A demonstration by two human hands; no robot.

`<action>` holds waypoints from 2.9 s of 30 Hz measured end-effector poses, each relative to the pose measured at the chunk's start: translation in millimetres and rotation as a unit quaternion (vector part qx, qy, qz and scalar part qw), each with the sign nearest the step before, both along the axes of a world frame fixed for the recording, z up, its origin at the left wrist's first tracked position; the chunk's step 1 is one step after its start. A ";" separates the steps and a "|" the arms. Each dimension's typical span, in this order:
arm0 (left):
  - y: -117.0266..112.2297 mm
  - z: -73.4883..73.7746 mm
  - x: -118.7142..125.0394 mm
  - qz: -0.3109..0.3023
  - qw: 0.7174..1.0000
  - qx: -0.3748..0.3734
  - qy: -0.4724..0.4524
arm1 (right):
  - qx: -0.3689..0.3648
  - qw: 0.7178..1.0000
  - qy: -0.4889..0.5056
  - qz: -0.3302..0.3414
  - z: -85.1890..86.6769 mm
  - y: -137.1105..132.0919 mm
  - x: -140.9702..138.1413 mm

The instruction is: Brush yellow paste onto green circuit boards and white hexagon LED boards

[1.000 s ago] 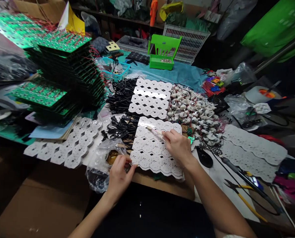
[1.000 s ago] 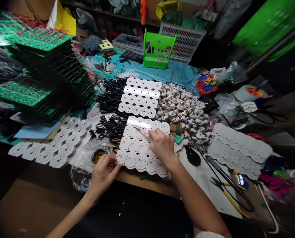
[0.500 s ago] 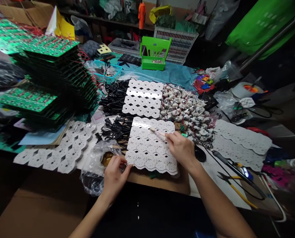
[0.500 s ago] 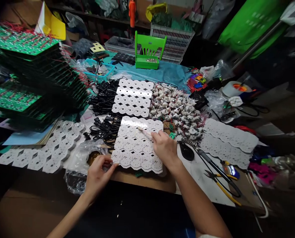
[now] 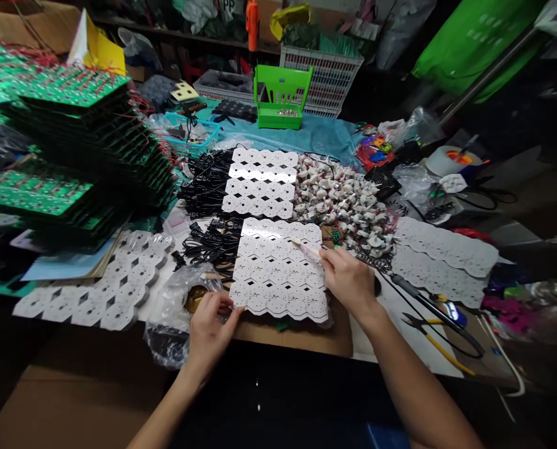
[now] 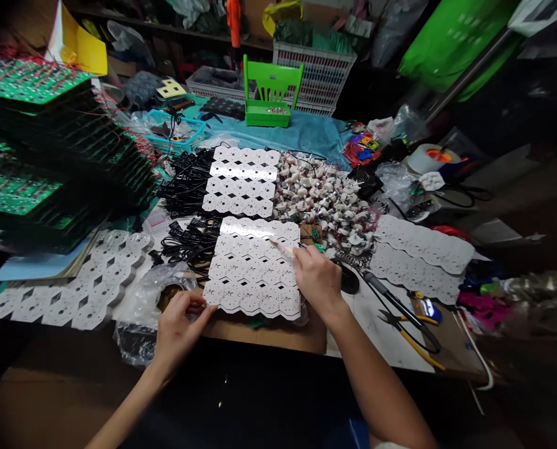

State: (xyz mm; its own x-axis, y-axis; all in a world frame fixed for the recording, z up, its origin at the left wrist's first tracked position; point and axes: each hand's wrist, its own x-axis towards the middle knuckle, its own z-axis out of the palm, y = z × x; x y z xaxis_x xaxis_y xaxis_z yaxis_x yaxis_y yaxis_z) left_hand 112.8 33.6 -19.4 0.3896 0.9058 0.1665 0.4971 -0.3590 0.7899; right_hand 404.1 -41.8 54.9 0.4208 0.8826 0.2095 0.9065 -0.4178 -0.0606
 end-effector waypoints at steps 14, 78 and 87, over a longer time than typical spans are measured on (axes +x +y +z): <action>2.1 3.1 0.9 -0.006 1.000 0.006 0.008 | 0.005 0.999 -0.037 -0.038 -7.9 -14.2 5.0; 2.2 0.3 3.8 -0.010 1.000 -0.019 -0.013 | -0.133 0.986 0.018 0.100 -0.4 120.9 -76.5; -3.9 14.9 4.1 0.001 1.000 -0.004 0.009 | 0.074 0.987 0.143 -0.020 -13.1 101.7 -22.5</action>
